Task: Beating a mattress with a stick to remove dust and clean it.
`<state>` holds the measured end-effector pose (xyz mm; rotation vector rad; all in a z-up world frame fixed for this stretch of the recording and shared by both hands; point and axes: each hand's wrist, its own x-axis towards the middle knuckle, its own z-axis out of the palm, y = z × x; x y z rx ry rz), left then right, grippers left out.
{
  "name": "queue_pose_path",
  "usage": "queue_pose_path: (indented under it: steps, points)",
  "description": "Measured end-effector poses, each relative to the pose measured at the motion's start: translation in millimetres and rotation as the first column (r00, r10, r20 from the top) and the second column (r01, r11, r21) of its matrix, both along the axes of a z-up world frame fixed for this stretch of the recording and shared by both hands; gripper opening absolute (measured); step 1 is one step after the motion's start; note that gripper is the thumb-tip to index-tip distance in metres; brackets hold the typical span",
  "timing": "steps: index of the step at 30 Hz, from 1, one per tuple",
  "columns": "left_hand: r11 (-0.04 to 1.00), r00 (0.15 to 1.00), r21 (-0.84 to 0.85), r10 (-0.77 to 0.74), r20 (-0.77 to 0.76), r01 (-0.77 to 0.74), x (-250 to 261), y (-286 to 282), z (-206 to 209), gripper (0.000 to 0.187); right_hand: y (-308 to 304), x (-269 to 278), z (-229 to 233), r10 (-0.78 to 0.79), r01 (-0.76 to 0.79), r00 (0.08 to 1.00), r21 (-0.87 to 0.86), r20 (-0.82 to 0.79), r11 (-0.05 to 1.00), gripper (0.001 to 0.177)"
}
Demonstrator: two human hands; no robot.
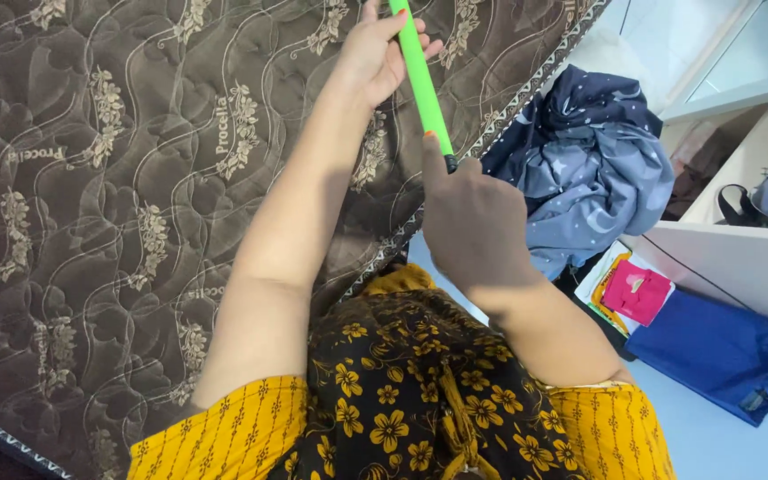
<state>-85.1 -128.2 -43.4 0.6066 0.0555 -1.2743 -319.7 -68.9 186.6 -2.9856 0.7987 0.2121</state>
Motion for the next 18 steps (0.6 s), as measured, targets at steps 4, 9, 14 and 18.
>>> queue_pose_path:
  steps: [4, 9, 14, 18]
  points:
    - [0.998, 0.999, 0.056, 0.033, 0.035, -0.035, 13, -6, -13, 0.065, -9, 9, -15, 0.026, -0.029, 0.999, 0.057, 0.047, 0.998, 0.064]
    - [0.995, 0.991, 0.034, 0.084, 0.107, -0.089, 24, -15, -22, 0.069, -15, 21, -28, 0.028, -0.030, 0.997, 0.014, 0.078, 0.999, 0.055]
    - [0.990, 0.987, 0.098, 0.091, 0.131, -0.104, 36, -13, -30, 0.070, -13, 33, -41, 0.002, -0.006, 0.996, 0.054, 0.086, 0.999, 0.053]
    - [0.990, 0.989, 0.117, 0.058, 0.135, -0.074, 46, -12, -31, 0.070, -6, 40, -47, -0.020, 0.017, 0.998, 0.066, 0.053, 0.998, 0.056]
